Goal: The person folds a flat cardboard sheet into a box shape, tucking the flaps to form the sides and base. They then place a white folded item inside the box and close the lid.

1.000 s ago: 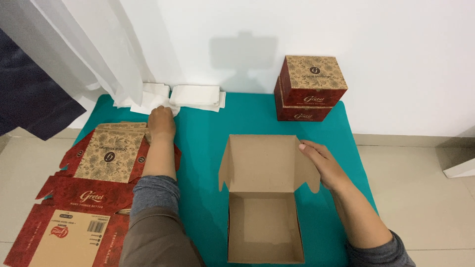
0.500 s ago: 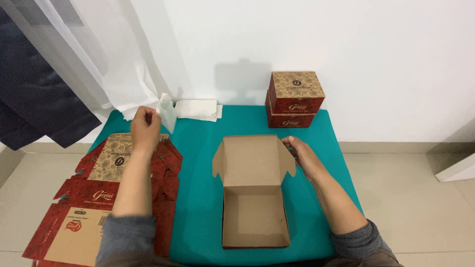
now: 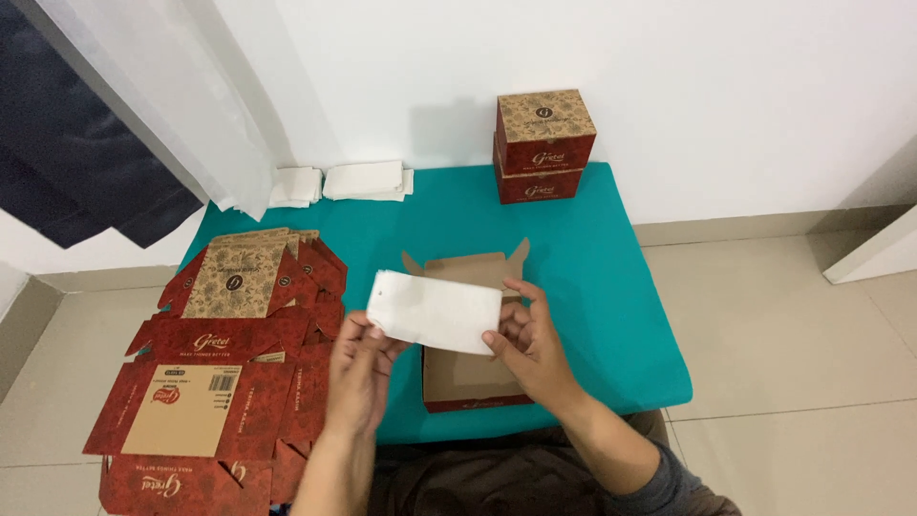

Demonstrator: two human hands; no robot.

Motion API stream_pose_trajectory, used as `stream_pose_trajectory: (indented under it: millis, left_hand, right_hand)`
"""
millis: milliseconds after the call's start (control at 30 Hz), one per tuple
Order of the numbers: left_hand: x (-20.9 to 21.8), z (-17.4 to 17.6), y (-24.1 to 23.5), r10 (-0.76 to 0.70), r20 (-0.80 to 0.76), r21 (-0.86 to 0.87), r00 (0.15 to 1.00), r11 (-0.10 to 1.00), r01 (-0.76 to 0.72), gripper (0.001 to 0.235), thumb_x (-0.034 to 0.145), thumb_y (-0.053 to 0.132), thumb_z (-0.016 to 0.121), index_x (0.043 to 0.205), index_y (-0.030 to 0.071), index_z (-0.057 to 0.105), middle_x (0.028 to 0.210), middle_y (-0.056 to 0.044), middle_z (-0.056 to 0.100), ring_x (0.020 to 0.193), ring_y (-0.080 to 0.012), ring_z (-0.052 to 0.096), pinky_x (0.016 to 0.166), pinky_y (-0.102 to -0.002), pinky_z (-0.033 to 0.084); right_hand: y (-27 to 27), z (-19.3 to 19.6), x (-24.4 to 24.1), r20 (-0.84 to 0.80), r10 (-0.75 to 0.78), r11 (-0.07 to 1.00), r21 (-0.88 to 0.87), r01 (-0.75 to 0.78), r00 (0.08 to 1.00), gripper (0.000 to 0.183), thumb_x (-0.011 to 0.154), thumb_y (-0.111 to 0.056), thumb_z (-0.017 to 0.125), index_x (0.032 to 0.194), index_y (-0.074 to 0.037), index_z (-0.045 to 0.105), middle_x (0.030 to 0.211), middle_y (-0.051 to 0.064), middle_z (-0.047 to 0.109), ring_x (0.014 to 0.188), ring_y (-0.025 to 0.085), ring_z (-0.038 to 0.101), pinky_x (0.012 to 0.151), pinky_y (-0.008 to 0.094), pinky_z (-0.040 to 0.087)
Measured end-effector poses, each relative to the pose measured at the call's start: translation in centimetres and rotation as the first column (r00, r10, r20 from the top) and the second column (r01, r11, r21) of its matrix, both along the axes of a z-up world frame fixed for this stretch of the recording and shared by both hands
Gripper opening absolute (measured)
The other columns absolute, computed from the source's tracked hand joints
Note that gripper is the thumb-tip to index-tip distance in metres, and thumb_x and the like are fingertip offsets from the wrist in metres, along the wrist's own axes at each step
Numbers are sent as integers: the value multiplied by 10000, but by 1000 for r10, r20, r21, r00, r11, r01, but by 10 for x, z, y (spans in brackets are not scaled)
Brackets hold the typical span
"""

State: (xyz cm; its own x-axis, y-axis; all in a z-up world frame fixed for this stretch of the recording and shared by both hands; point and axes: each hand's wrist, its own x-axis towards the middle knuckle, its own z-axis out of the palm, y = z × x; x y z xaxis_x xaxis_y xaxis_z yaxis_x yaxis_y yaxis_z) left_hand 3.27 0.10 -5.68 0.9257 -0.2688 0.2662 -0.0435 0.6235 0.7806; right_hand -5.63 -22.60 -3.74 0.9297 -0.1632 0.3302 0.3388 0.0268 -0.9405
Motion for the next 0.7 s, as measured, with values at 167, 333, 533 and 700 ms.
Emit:
stream_pose_trajectory:
  millis: [167,333,533,700]
  left_hand:
    - [2,-38,-6,63,-131,63,989,997,-55,124,1003,186,576,1092,101,558,1020,-70,688,956,-179,691,868,-371,583]
    - [6,-35,-13,237,-9,278,971,934,-225,336,922,76,739,1192,20,547,991,-104,657,919,-188,663,815,-310,528]
    - [-2,-35,-16,304,121,438,945,838,-325,205,969,113,726,1102,29,595,805,-60,629,767,-135,610,675,-286,508]
    - [-24,-9,-24,51,510,718,859,525,-457,172,979,-33,600,1079,69,695,965,-151,704,935,-361,732,764,-435,597]
  right_hand:
    - [-3,-22,-4,-16,-82,996,-18,82,997,654,948,-52,675,1499,-86,323,921,90,601,800,154,635,635,277,522]
    - [-4,-16,-15,-49,-141,977,-166,131,989,632,927,-10,665,1469,-53,343,927,145,644,738,184,646,582,310,528]
    - [-21,-29,-26,-46,-290,930,-250,270,956,524,916,16,682,1356,-48,404,937,152,624,736,228,657,642,367,538]
    - [-29,-30,-25,58,-362,689,-656,309,931,117,935,-20,692,1019,-101,696,885,78,684,751,256,736,648,356,595]
